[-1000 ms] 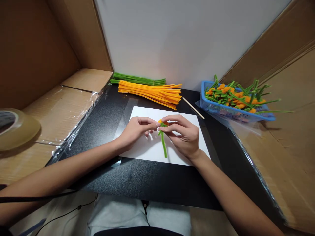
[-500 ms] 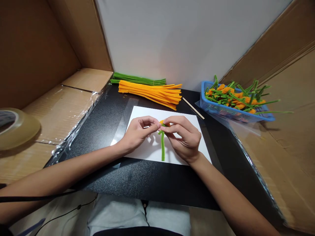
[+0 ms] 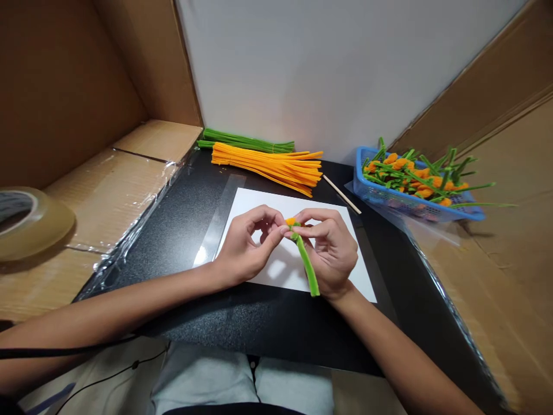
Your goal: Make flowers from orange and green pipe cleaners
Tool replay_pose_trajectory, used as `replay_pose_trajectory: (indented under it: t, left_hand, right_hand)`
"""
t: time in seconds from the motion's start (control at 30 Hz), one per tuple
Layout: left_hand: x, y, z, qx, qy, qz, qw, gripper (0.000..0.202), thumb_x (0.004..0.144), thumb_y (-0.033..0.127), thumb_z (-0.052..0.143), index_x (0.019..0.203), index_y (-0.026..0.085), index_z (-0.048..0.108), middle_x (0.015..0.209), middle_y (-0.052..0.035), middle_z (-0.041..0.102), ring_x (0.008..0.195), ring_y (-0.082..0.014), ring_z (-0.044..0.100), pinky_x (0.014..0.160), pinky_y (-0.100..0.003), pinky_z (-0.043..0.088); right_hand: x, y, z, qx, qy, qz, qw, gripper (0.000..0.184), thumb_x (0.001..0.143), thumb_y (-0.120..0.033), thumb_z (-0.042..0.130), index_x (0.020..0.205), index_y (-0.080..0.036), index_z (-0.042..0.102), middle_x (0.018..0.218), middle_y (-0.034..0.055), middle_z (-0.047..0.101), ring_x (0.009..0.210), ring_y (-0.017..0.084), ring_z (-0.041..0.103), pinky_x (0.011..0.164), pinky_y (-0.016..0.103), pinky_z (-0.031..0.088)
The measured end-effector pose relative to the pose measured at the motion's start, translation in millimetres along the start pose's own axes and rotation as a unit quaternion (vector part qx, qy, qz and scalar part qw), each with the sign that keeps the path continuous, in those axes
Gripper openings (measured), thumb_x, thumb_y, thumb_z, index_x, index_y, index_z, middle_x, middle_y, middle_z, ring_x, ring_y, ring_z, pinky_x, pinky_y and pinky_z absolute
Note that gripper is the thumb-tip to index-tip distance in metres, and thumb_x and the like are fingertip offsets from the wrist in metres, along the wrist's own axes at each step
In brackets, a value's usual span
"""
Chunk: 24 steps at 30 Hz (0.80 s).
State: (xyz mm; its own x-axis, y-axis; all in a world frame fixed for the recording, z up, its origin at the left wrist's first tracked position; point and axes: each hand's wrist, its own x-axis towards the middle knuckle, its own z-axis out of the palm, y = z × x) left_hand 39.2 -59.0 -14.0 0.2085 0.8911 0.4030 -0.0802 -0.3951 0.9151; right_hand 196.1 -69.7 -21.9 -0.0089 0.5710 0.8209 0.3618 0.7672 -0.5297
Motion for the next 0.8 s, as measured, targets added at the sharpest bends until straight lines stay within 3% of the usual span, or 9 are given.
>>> replay_pose_trajectory:
  t: [0.07, 0.17, 0.3, 0.4, 0.5, 0.63, 0.8]
  left_hand:
    - [-0.6, 1.7, -0.1, 0.022, -0.001, -0.002, 1.0, 0.015, 0.085, 0.027, 0.075, 0.082, 0.015, 0.066, 0.076, -0.0005, 0.063, 0.066, -0.0093, 0.053, 0.062, -0.022, 0.043]
    - [4.8, 4.2, -3.4, 0.003, -0.013, -0.06, 0.998, 0.02, 0.083, 0.033, 0.078, 0.081, 0.015, 0.069, 0.078, -0.0021, 0.067, 0.069, -0.0108, 0.057, 0.064, -0.022, 0.044]
    - [20.3, 6.4, -12.7, -0.088, -0.111, -0.161, 0.977, 0.033, 0.077, 0.045, 0.082, 0.081, 0.014, 0.073, 0.079, -0.0041, 0.071, 0.071, -0.0133, 0.061, 0.066, -0.025, 0.047]
    - [26.5, 7.3, -16.8, -0.085, -0.141, -0.171, 0.971, 0.034, 0.073, 0.045, 0.085, 0.077, 0.013, 0.072, 0.077, -0.0032, 0.069, 0.072, -0.0132, 0.06, 0.068, -0.025, 0.047]
    - [23.2, 8.1, -14.2, -0.048, -0.125, -0.126, 0.983, 0.03, 0.079, 0.041, 0.08, 0.077, 0.014, 0.068, 0.077, -0.0016, 0.066, 0.073, -0.0124, 0.058, 0.065, -0.023, 0.044]
    - [12.4, 5.5, -6.5, 0.003, -0.069, -0.039, 0.997, 0.023, 0.091, 0.034, 0.068, 0.079, 0.015, 0.063, 0.077, -0.0007, 0.063, 0.071, -0.0115, 0.057, 0.064, -0.023, 0.043]
    - [4.7, -5.1, -4.0, 0.09, -0.018, 0.097, 0.991, 0.017, 0.097, 0.026, 0.06, 0.083, 0.017, 0.06, 0.079, -0.0009, 0.061, 0.071, -0.0113, 0.054, 0.065, -0.025, 0.041]
  right_hand:
    - [1.5, -0.6, -1.3, -0.008, -0.009, -0.022, 1.0, 0.016, 0.086, -0.009, 0.072, 0.091, -0.024, 0.068, 0.094, 0.0038, 0.068, 0.086, 0.019, 0.069, 0.073, 0.036, 0.059]
    - [6.7, -0.1, -8.7, -0.047, -0.038, -0.083, 0.995, 0.02, 0.085, -0.008, 0.072, 0.094, -0.026, 0.07, 0.097, 0.0043, 0.067, 0.09, 0.02, 0.068, 0.071, 0.035, 0.06]
    - [14.9, 1.3, -21.4, -0.062, -0.094, -0.132, 0.985, 0.026, 0.084, -0.004, 0.071, 0.097, -0.027, 0.073, 0.101, 0.0054, 0.067, 0.092, 0.02, 0.067, 0.07, 0.035, 0.061]
    - [16.7, 2.0, -24.9, -0.054, -0.129, -0.146, 0.979, 0.024, 0.084, -0.004, 0.071, 0.096, -0.025, 0.075, 0.1, 0.0063, 0.067, 0.092, 0.02, 0.067, 0.072, 0.036, 0.062]
    - [14.7, 1.9, -21.6, -0.029, -0.125, -0.123, 0.984, 0.021, 0.083, -0.005, 0.073, 0.093, -0.023, 0.075, 0.099, 0.0065, 0.068, 0.09, 0.02, 0.068, 0.071, 0.034, 0.06]
    - [9.6, -0.7, -11.5, 0.021, -0.068, -0.039, 0.997, 0.02, 0.083, -0.006, 0.075, 0.09, -0.025, 0.073, 0.099, 0.0043, 0.069, 0.09, 0.018, 0.07, 0.076, 0.035, 0.059]
    - [4.8, -8.4, -1.0, 0.073, -0.026, 0.07, 0.995, 0.017, 0.082, -0.008, 0.077, 0.086, -0.025, 0.074, 0.097, 0.0033, 0.069, 0.09, 0.019, 0.068, 0.078, 0.036, 0.058]
